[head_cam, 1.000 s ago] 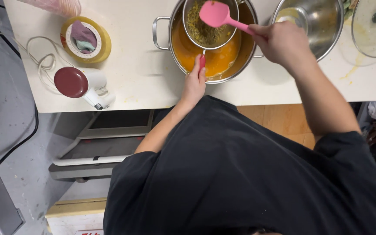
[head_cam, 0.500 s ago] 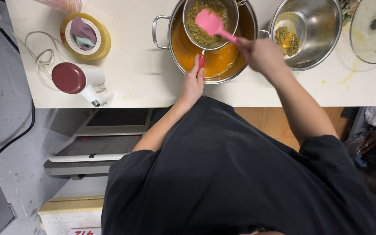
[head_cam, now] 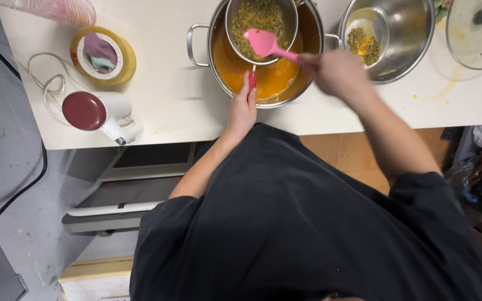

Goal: Straining passion fruit seeds from the juice using a fine-mesh sieve and a spatula.

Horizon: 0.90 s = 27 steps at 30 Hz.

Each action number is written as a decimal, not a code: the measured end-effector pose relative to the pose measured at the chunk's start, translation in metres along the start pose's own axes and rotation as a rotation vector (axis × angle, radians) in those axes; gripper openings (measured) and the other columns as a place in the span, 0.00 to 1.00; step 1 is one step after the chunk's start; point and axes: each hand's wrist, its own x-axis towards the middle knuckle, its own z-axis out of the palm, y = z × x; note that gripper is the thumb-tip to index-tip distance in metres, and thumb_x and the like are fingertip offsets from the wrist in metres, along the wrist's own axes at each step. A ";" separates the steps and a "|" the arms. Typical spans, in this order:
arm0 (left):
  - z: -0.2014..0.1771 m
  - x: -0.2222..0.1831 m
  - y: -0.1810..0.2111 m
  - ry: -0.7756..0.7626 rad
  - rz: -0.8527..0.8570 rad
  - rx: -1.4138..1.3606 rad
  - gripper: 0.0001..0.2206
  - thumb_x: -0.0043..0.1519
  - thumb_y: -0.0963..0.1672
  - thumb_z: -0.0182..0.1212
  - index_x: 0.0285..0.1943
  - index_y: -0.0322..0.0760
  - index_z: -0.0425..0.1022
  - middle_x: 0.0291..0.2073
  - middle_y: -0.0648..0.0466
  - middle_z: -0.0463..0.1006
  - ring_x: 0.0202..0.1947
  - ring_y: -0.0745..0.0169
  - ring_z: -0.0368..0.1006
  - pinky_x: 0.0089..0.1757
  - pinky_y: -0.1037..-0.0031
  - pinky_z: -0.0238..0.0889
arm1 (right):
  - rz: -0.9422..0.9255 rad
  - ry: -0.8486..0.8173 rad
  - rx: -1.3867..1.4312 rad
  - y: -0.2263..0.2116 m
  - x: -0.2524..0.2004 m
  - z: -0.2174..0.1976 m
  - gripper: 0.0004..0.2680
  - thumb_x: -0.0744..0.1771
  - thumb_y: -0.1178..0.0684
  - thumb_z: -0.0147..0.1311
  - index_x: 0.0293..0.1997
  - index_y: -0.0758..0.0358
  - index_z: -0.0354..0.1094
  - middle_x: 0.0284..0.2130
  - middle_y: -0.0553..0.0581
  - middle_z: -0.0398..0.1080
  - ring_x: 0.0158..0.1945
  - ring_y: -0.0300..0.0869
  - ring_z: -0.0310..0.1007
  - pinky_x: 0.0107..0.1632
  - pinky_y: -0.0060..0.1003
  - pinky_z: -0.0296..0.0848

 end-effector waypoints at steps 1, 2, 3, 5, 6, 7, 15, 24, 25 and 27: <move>0.000 -0.003 0.002 0.008 0.017 -0.007 0.23 0.72 0.43 0.49 0.77 0.36 0.55 0.38 0.34 0.81 0.37 0.40 0.82 0.40 0.61 0.72 | 0.020 -0.020 -0.007 -0.001 -0.006 -0.017 0.12 0.73 0.38 0.47 0.58 0.40 0.76 0.24 0.63 0.73 0.27 0.58 0.75 0.33 0.54 0.73; -0.001 -0.003 0.003 0.017 0.040 -0.013 0.23 0.72 0.43 0.49 0.77 0.36 0.56 0.39 0.35 0.81 0.38 0.40 0.82 0.40 0.62 0.72 | 0.040 -0.033 -0.017 0.000 -0.010 -0.035 0.12 0.72 0.37 0.48 0.57 0.38 0.77 0.25 0.63 0.74 0.29 0.59 0.75 0.34 0.54 0.74; -0.001 -0.003 0.002 0.015 0.037 -0.013 0.23 0.72 0.43 0.49 0.77 0.36 0.56 0.39 0.35 0.81 0.38 0.40 0.82 0.40 0.62 0.72 | 0.041 -0.036 -0.016 0.001 -0.008 -0.034 0.12 0.72 0.37 0.48 0.57 0.38 0.77 0.25 0.63 0.74 0.29 0.59 0.75 0.34 0.54 0.74; 0.000 0.001 -0.001 0.013 0.031 -0.021 0.23 0.73 0.43 0.49 0.77 0.36 0.56 0.37 0.36 0.81 0.37 0.41 0.82 0.40 0.62 0.72 | 0.156 0.034 0.064 0.006 -0.003 -0.036 0.12 0.74 0.39 0.47 0.62 0.40 0.75 0.26 0.63 0.75 0.31 0.58 0.75 0.38 0.54 0.74; 0.000 0.000 0.000 0.012 0.027 -0.021 0.23 0.73 0.43 0.49 0.77 0.36 0.56 0.37 0.36 0.81 0.37 0.41 0.82 0.40 0.62 0.72 | 0.156 0.030 0.064 0.009 0.005 -0.019 0.12 0.74 0.39 0.47 0.62 0.40 0.75 0.26 0.63 0.75 0.31 0.58 0.75 0.38 0.54 0.74; 0.000 -0.002 0.001 0.012 0.032 -0.023 0.23 0.73 0.43 0.50 0.77 0.36 0.55 0.37 0.36 0.81 0.37 0.42 0.82 0.40 0.63 0.72 | 0.111 0.037 0.093 0.013 0.012 -0.003 0.12 0.74 0.39 0.48 0.61 0.41 0.75 0.28 0.64 0.75 0.31 0.58 0.75 0.38 0.54 0.74; -0.003 -0.002 0.003 0.006 0.029 -0.025 0.23 0.72 0.43 0.49 0.77 0.35 0.54 0.37 0.36 0.81 0.36 0.42 0.82 0.40 0.64 0.71 | 0.032 -0.169 0.161 0.024 0.019 -0.034 0.12 0.71 0.41 0.51 0.59 0.44 0.76 0.30 0.64 0.76 0.33 0.56 0.76 0.41 0.52 0.74; -0.006 0.000 0.010 0.008 0.039 -0.031 0.23 0.73 0.43 0.49 0.77 0.34 0.55 0.35 0.38 0.81 0.35 0.46 0.81 0.39 0.65 0.71 | -0.086 -0.051 0.139 0.014 0.039 -0.007 0.12 0.72 0.41 0.51 0.60 0.42 0.77 0.32 0.61 0.76 0.35 0.54 0.76 0.41 0.50 0.75; -0.008 0.002 0.015 -0.008 -0.022 -0.043 0.23 0.72 0.43 0.49 0.77 0.35 0.55 0.33 0.38 0.80 0.33 0.46 0.81 0.38 0.65 0.71 | -0.054 -0.090 -0.037 0.009 0.035 -0.025 0.11 0.71 0.40 0.50 0.58 0.39 0.77 0.30 0.60 0.76 0.33 0.54 0.77 0.38 0.52 0.75; -0.005 -0.004 0.013 -0.031 -0.090 -0.058 0.23 0.72 0.43 0.49 0.77 0.35 0.55 0.31 0.37 0.80 0.31 0.46 0.80 0.38 0.65 0.71 | -0.017 -0.137 -0.211 0.006 0.022 -0.049 0.11 0.70 0.38 0.50 0.55 0.35 0.77 0.28 0.58 0.76 0.31 0.54 0.77 0.35 0.54 0.75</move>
